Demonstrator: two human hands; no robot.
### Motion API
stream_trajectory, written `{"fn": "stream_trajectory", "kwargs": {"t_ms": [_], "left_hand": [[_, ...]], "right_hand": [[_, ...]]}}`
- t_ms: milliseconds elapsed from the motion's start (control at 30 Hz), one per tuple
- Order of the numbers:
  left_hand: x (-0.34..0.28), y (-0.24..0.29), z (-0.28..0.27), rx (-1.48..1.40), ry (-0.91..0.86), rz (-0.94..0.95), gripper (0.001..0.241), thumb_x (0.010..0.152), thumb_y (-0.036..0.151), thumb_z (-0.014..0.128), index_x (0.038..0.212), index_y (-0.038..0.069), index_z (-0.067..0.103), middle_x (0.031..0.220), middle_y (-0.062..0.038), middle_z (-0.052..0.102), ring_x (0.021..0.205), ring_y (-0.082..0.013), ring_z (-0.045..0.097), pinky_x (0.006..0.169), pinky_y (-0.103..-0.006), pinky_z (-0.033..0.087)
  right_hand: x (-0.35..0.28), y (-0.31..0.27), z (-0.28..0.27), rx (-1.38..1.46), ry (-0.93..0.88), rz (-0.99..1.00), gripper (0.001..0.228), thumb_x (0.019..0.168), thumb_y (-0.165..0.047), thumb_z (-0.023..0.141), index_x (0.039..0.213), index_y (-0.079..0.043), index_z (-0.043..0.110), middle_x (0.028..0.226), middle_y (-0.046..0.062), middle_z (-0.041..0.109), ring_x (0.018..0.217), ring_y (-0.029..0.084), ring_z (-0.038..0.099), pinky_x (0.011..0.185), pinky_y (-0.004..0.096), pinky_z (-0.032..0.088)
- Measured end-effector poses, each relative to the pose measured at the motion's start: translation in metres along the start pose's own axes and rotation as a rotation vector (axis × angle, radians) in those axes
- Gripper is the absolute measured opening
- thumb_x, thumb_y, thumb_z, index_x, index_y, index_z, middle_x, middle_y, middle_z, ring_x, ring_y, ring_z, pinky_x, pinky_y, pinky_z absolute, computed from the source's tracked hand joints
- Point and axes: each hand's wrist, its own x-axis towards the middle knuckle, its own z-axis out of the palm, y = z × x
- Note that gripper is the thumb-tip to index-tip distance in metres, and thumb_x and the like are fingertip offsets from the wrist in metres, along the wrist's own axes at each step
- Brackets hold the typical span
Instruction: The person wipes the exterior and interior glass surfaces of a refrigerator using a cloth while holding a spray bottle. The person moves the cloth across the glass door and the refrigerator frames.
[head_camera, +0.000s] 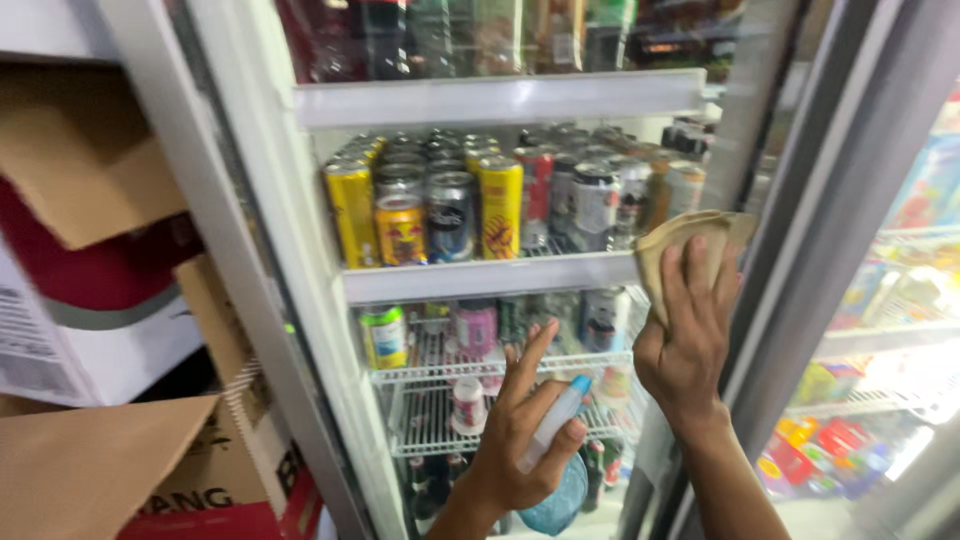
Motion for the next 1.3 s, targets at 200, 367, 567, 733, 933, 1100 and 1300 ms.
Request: {"fn": "stream_trajectory", "kwargs": {"t_ms": [200,367,567,733,933,1100,1300], "left_hand": [[0.006,0.001,0.021,0.019,-0.022,-0.021,0.044,0.105,0.039,0.053,0.120,0.000,0.069,0.167,-0.031,0.030,0.158,-0.0504,0.027,0.127,-0.0608,0.011],[0.008,-0.001,0.038,0.006,-0.027,-0.024,0.042,0.104,0.037,0.055,0.115,0.000,0.070,0.167,-0.029,0.032,0.158,-0.0496,0.029,0.127,-0.0616,0.010],[0.004,-0.003,0.024,-0.091,-0.007,-0.042,0.052,0.106,0.046,0.050,0.115,-0.002,0.069,0.166,-0.031,0.034,0.157,-0.0474,0.035,0.126,-0.0580,0.020],[-0.020,-0.004,-0.020,-0.035,0.135,-0.075,0.063,0.107,0.054,0.042,0.109,-0.002,0.071,0.166,-0.034,0.035,0.158,-0.0483,0.035,0.128,-0.0563,0.019],[-0.059,-0.009,-0.085,0.061,0.275,-0.201,0.068,0.104,0.059,0.044,0.108,-0.003,0.072,0.166,-0.037,0.031,0.130,-0.0389,0.056,0.113,-0.0486,0.033],[-0.084,-0.014,-0.127,0.175,0.439,-0.151,0.064,0.109,0.052,0.045,0.101,-0.006,0.071,0.163,-0.038,0.036,0.156,-0.0471,0.037,0.126,-0.0518,0.027],[-0.108,-0.022,-0.161,0.254,0.490,-0.198,0.062,0.108,0.049,0.044,0.095,-0.007,0.069,0.159,-0.038,0.040,0.147,-0.0457,0.047,0.118,-0.0492,0.035]], "right_hand": [[-0.024,0.021,-0.015,0.027,-0.020,0.043,0.058,0.088,0.012,0.053,0.145,0.005,0.055,0.156,0.028,0.047,0.150,0.057,0.032,0.126,0.057,0.030],[-0.033,0.024,-0.030,0.143,-0.023,0.055,0.054,0.092,0.013,0.051,0.143,-0.002,0.059,0.156,0.023,0.051,0.153,0.050,0.043,0.129,0.050,0.037],[-0.017,0.006,0.008,0.077,0.027,0.079,0.057,0.093,-0.003,0.054,0.149,-0.002,0.054,0.166,0.029,0.031,0.157,0.051,0.024,0.130,0.060,0.014],[-0.027,-0.055,0.045,0.096,0.007,0.077,0.059,0.092,-0.014,0.059,0.150,-0.007,0.055,0.167,0.024,0.032,0.157,0.052,0.021,0.130,0.061,0.011],[-0.030,-0.140,0.081,0.151,-0.087,-0.035,0.058,0.091,-0.020,0.063,0.148,-0.010,0.058,0.161,0.022,0.041,0.153,0.053,0.027,0.126,0.061,0.010],[-0.016,-0.199,0.102,0.159,-0.143,-0.144,0.056,0.093,-0.021,0.062,0.148,-0.017,0.061,0.159,0.013,0.049,0.152,0.046,0.032,0.126,0.057,0.013],[0.007,-0.245,0.115,0.159,-0.155,-0.274,0.055,0.095,-0.023,0.060,0.150,-0.019,0.060,0.157,0.009,0.051,0.150,0.039,0.038,0.125,0.054,0.016]]}}
